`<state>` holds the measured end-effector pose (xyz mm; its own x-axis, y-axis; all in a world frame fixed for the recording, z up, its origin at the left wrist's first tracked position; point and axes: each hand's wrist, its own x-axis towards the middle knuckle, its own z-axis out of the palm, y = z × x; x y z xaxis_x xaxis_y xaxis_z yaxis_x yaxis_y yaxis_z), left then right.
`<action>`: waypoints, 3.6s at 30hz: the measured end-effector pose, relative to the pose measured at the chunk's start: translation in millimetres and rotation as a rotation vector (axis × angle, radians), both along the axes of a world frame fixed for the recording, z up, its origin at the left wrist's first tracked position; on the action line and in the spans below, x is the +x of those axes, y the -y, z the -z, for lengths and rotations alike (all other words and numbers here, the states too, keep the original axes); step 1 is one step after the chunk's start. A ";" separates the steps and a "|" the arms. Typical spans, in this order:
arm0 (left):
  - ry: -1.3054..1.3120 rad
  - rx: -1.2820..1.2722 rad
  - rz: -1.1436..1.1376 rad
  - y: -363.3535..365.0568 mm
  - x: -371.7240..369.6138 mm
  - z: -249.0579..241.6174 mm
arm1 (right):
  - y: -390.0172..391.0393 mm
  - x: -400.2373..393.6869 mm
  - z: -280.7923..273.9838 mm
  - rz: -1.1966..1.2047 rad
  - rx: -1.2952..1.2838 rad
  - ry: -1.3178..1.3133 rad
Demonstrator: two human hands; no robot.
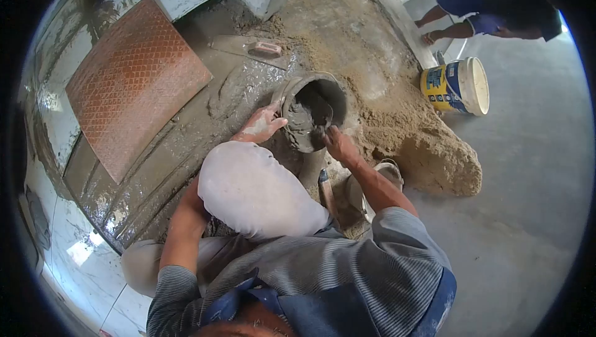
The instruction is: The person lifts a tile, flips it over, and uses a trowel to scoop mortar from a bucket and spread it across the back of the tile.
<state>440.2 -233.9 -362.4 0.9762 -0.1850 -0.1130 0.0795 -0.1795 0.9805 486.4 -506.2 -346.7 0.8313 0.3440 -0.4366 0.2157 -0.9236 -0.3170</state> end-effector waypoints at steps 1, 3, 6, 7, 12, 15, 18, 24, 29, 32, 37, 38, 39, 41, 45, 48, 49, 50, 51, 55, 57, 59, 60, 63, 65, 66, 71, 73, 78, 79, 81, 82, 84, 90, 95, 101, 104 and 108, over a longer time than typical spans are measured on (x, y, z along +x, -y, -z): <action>-0.074 -0.053 0.014 -1.7 -0.5 -1.8 | -2.4 1.6 1.4 -0.004 0.004 -0.005; -0.038 -0.081 -0.025 1.2 -4.0 1.0 | 0.4 -5.9 2.1 0.046 0.181 -0.214; 0.041 -0.106 -0.091 7.9 0.8 29.0 | -23.4 -16.8 -29.7 0.174 0.192 -0.410; 0.063 -0.104 -0.101 9.0 -1.7 29.0 | -23.6 -19.4 -30.2 0.212 0.226 -0.509; 0.093 0.062 -0.083 12.4 -2.8 43.0 | -32.7 -20.4 -27.6 0.364 0.393 -0.662; 0.085 0.039 -0.062 14.0 -8.3 34.3 | -22.7 -19.4 -17.4 0.418 0.532 -0.727; 0.056 0.037 -0.022 10.7 -11.1 16.3 | -20.6 -28.2 -21.7 0.550 0.660 -0.841; 0.009 0.085 -0.019 9.7 -6.6 12.5 | -13.1 -37.5 -7.8 0.660 0.795 -0.930; 0.118 0.048 -0.010 3.4 -0.9 10.9 | -8.3 -46.0 -0.5 0.733 0.919 -0.961; 0.035 0.089 -0.036 -4.0 5.8 18.6 | -5.2 -45.7 -3.2 0.725 0.951 -0.926; -0.139 -0.423 -0.156 -16.3 30.9 53.4 | -1.4 -33.0 -41.6 0.687 0.717 -0.615; -0.165 -0.326 -0.244 -25.5 23.0 14.1 | 15.6 -27.6 -29.3 0.635 0.667 -0.538; -0.150 -0.314 -0.250 -23.0 32.8 55.4 | 46.0 -18.7 -10.0 0.447 0.613 -0.436; -0.225 -0.408 -0.345 -38.8 20.6 29.9 | -4.0 -22.4 -71.6 0.656 0.747 -0.649; -0.148 -0.175 -0.445 -43.6 11.0 53.7 | -60.8 -19.4 -111.8 0.490 0.657 -0.500; -0.144 0.197 -0.295 -65.9 -25.7 48.0 | -110.1 -7.1 -120.4 0.436 0.694 -0.690; -0.094 0.398 -0.178 -79.3 -40.5 51.5 | -131.1 -2.6 -118.1 0.404 0.704 -0.701; -0.194 0.459 -0.034 -99.9 -59.1 29.2 | -155.4 1.5 -115.4 0.354 0.682 -0.760; -0.296 0.513 0.116 -119.8 -82.1 1.1 | -181.1 4.1 -113.0 0.309 0.658 -0.815; -0.415 0.745 0.142 -158.1 -179.4 -55.2 | -297.5 10.7 -71.5 0.022 0.724 -0.943; -0.448 0.796 -0.006 -156.0 -218.3 -126.2 | -361.8 18.0 -30.1 -0.128 0.738 -0.882; -0.436 0.787 -0.119 -148.0 -251.8 -169.8 | -419.2 12.1 -15.8 -0.228 0.714 -0.798; -0.428 0.728 -0.203 -141.6 -268.6 -187.3 | -442.3 6.3 -20.6 -0.295 0.700 -0.737; -0.429 0.683 -0.380 -125.8 -307.7 -213.3 | -503.2 3.2 -10.3 -0.487 0.633 -0.444; -0.439 0.695 -0.466 -124.4 -321.8 -216.8 | -530.3 -0.5 15.7 -0.600 0.574 -0.210; -0.555 0.674 -0.491 -124.9 -326.2 -216.2 | -540.5 -1.8 26.9 -0.691 0.469 0.016; -0.699 0.645 -0.513 -126.6 -333.3 -224.1 | -548.0 -10.0 30.9 -0.850 0.286 0.291; -0.618 0.669 -0.534 -128.0 -334.8 -223.4 | -537.2 -15.2 32.0 -0.846 0.330 0.394; -0.610 0.698 -0.470 -136.0 -344.6 -206.5 | -528.6 -15.0 13.9 -0.818 0.335 0.308; -0.607 0.710 -0.451 -136.9 -344.2 -204.9 | -526.3 -14.4 13.4 -0.774 0.382 0.239; -0.560 0.729 -0.427 -136.3 -344.0 -200.5 | -517.4 -7.8 11.4 -0.778 0.381 0.131; -0.520 0.756 -0.416 -138.0 -344.9 -198.7 | -516.9 -3.9 10.1 -0.791 0.395 0.019; -0.499 0.753 -0.422 -140.0 -349.0 -196.4 | -511.2 0.0 10.7 -0.801 0.401 0.002; -0.479 0.765 -0.416 -145.2 -353.4 -189.5 | -523.4 13.7 24.6 -0.876 0.168 0.144; -0.501 0.752 -0.423 -145.9 -353.2 -192.8 | -565.0 41.4 70.8 -0.821 0.087 0.219; -0.480 0.759 -0.449 -142.5 -356.8 -197.8 | -587.6 72.7 100.2 -1.158 0.097 -0.118; -0.478 0.753 -0.442 -142.0 -357.5 -204.7 | -547.4 18.0 -3.2 -0.282 0.250 -0.647; -0.542 0.771 -0.397 -144.1 -355.1 -200.7 | -543.6 -8.7 -10.5 -0.607 0.420 -0.482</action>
